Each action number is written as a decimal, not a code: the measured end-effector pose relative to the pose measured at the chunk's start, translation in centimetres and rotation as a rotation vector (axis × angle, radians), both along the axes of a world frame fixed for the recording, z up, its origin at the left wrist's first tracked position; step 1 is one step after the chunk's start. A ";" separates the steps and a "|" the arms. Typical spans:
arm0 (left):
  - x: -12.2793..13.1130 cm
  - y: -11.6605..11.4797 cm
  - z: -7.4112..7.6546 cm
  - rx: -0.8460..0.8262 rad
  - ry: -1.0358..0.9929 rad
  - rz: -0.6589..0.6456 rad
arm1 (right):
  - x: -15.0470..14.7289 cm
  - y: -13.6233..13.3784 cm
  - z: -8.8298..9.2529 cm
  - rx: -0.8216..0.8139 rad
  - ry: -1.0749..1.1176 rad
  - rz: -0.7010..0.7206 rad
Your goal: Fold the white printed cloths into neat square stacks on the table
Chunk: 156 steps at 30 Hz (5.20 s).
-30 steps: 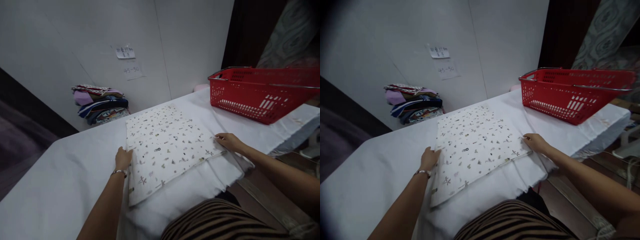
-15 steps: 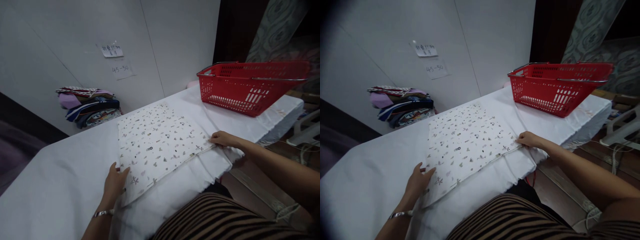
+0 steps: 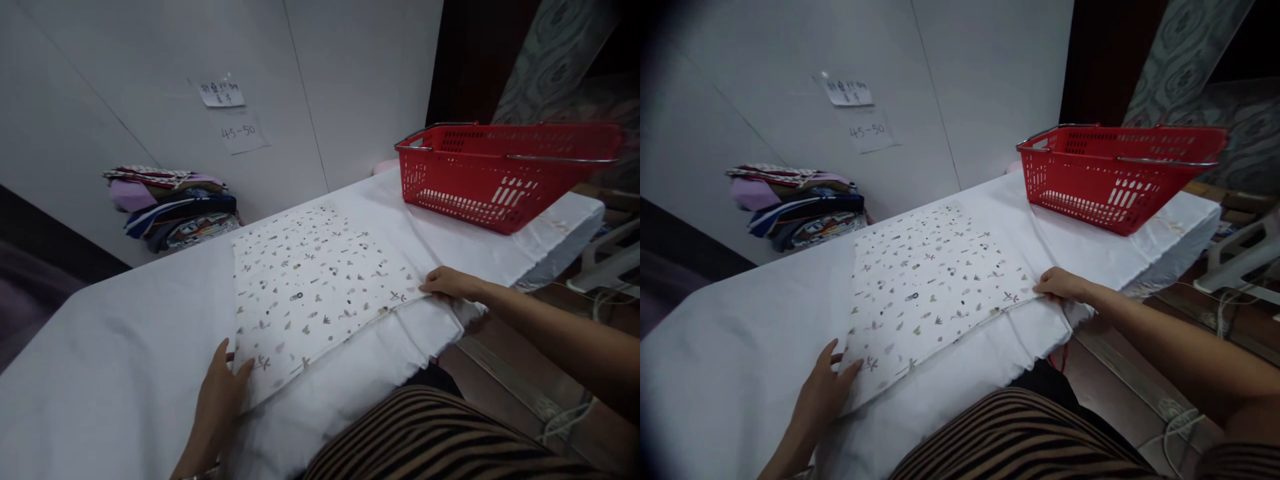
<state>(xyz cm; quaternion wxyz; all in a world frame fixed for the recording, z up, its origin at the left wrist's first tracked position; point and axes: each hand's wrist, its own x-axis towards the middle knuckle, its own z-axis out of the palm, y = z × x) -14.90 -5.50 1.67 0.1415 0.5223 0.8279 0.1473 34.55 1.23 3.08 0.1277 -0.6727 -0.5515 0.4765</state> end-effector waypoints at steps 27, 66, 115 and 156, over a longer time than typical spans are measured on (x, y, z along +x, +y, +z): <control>4.9 -4.6 0.1 0.317 0.174 -0.795 | 0.7 -0.5 0.0 0.127 -0.411 0.186; 18.8 1.1 -0.1 0.283 0.375 -1.047 | -4.9 -1.7 -1.2 1.021 -0.325 0.850; 16.2 -2.6 -1.5 0.359 0.451 -1.025 | -4.8 -2.7 -5.6 1.188 -0.297 0.894; -0.9 -1.7 1.7 0.331 -0.005 -0.198 | -23.2 -3.7 -3.7 1.246 -0.005 1.273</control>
